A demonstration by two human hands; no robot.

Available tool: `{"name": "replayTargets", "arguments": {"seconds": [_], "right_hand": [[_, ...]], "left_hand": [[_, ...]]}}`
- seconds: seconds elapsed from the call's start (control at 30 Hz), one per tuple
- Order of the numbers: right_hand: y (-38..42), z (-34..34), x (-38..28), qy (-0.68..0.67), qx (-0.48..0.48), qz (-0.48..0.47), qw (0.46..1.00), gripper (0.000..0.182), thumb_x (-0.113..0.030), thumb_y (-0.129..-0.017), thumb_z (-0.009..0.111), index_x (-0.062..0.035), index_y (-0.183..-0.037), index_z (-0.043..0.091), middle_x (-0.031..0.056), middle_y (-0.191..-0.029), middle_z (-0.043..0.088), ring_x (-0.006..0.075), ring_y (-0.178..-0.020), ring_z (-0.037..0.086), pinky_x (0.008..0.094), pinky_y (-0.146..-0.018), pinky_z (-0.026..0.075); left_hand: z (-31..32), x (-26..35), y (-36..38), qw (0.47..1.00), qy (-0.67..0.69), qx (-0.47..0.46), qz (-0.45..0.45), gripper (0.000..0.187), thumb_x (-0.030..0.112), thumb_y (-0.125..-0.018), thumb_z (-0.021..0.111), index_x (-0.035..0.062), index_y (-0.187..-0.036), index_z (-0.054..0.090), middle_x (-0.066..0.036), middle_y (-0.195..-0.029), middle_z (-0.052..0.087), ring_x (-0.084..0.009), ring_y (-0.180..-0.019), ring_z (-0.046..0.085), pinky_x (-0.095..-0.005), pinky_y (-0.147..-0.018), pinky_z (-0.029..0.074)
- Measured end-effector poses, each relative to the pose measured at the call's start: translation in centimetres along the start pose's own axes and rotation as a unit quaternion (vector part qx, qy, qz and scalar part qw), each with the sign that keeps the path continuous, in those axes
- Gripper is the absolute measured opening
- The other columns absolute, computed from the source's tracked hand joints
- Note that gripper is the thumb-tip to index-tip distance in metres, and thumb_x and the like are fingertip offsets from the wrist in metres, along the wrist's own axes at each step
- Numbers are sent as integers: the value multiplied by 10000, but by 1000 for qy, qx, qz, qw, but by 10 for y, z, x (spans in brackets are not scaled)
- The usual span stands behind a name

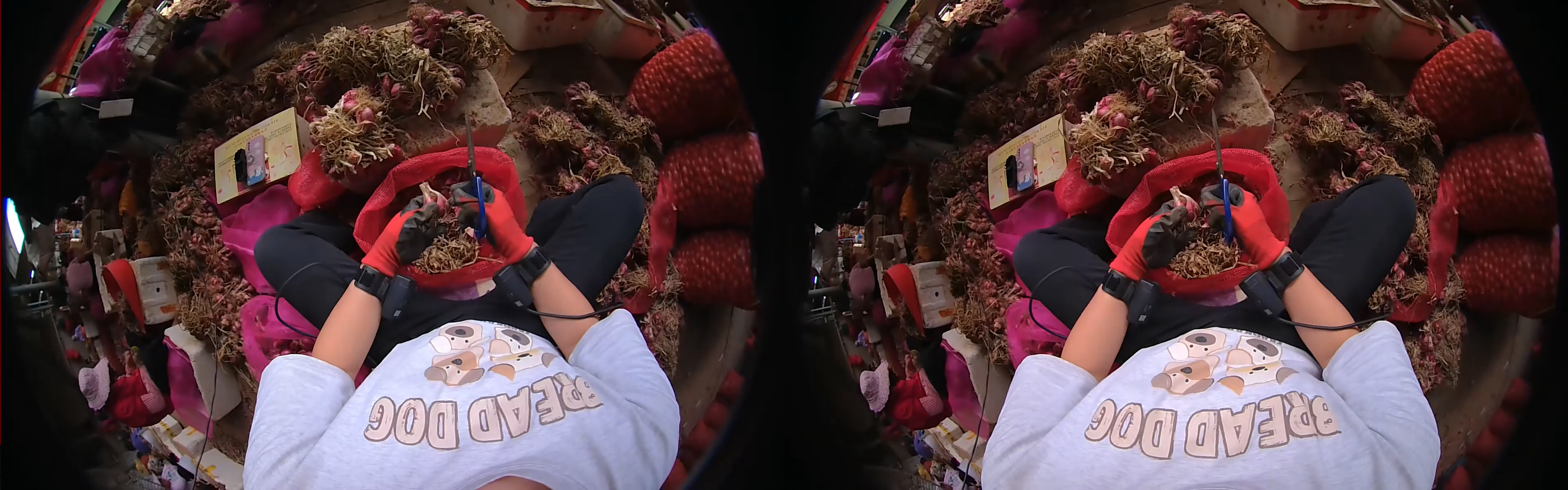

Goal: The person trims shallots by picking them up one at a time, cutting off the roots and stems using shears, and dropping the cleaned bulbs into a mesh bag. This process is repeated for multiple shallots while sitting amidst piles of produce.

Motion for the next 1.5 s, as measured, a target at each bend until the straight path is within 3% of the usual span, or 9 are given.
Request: {"name": "replayTargets", "arguments": {"seconds": [0.23, 0.4, 0.57, 0.63, 0.67, 0.87, 0.97, 1.1, 1.5], "right_hand": [[-4, -1, 14, 284, 23, -78, 955, 240, -124, -793, 716, -17, -991, 632, 29, -874, 658, 86, -774, 601, 268, -728, 499], [-9, -9, 11, 188, -5, -84, 978, 211, -102, -796, 700, -11, -974, 633, 33, -875, 658, 94, -808, 592, 261, -752, 484], [-3, 4, -7, 225, -6, -111, 968, 183, -89, -829, 655, -6, -987, 616, 36, -879, 653, 88, -797, 592, 253, -733, 493], [-6, -1, -4, 243, -39, -119, 962, 187, -100, -839, 648, -6, -997, 612, 35, -882, 651, 95, -796, 601, 242, -729, 492], [-6, -4, -3, 252, -55, -124, 958, 190, -106, -845, 645, -6, -1002, 610, 34, -883, 650, 99, -796, 606, 237, -727, 491], [-3, -14, 2, -23, -26, 74, 997, 247, -170, -867, 624, 1, -1039, 579, 45, -897, 645, 158, -833, 633, 295, -745, 497], [8, -8, -6, 281, 24, -75, 957, 275, -172, -878, 596, -19, -1101, 546, 36, -874, 622, 99, -742, 608, 252, -613, 474], [44, 4, -28, 628, 49, -123, 767, 428, -386, -810, 674, -97, -1108, 567, 152, -1027, 602, 344, -954, 594, 410, -819, 473], [43, 4, -19, 655, 45, -115, 745, 445, -472, -787, 636, -80, -991, 587, 144, -934, 618, 330, -862, 612, 414, -715, 487]], "left_hand": [[10, 3, -3, 978, -189, 22, 84, 203, 178, -981, 484, 61, -1146, 460, -29, -1103, 522, -97, -992, 517, -232, -865, 442], [-10, -3, -1, 959, -256, -15, 117, 334, 201, -967, 523, 54, -1261, 461, -28, -1057, 562, -132, -917, 567, -282, -817, 481], [18, 23, 14, 814, -528, -29, 239, 316, 254, -957, 546, 52, -1197, 505, -25, -963, 574, -137, -855, 566, -269, -760, 485], [-4, 3, 1, 992, -106, -69, 9, 335, 303, -950, 548, 60, -1178, 509, -12, -930, 559, -139, -814, 554, -256, -726, 479], [-14, -10, -3, 983, 124, -82, -112, 346, 327, -947, 549, 64, -1169, 511, -6, -913, 551, -140, -794, 547, -250, -709, 476], [6, 3, 6, 965, 240, -22, -101, 321, 368, -941, 540, 126, -1151, 540, -16, -944, 567, -138, -808, 551, -270, -721, 486], [4, 12, 8, 959, 283, 9, -11, 268, 348, -937, 550, 156, -1120, 588, -60, -1107, 597, -165, -906, 576, -308, -766, 506], [-26, 2, -4, 885, 464, 40, 14, 219, 292, -941, 549, 159, -1081, 651, -82, -1147, 639, -213, -1021, 586, -357, -816, 512], [-7, -2, 2, 947, 310, -78, 22, 254, 274, -930, 574, 160, -1154, 536, 42, -1185, 570, -149, -1121, 547, -343, -901, 471]]}}
Point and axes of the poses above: each hand's wrist, its own y-axis away from the middle knuckle, its own z-axis out of the palm, x = y × z, the point moved 2 cm from there along -y, towards the middle knuckle
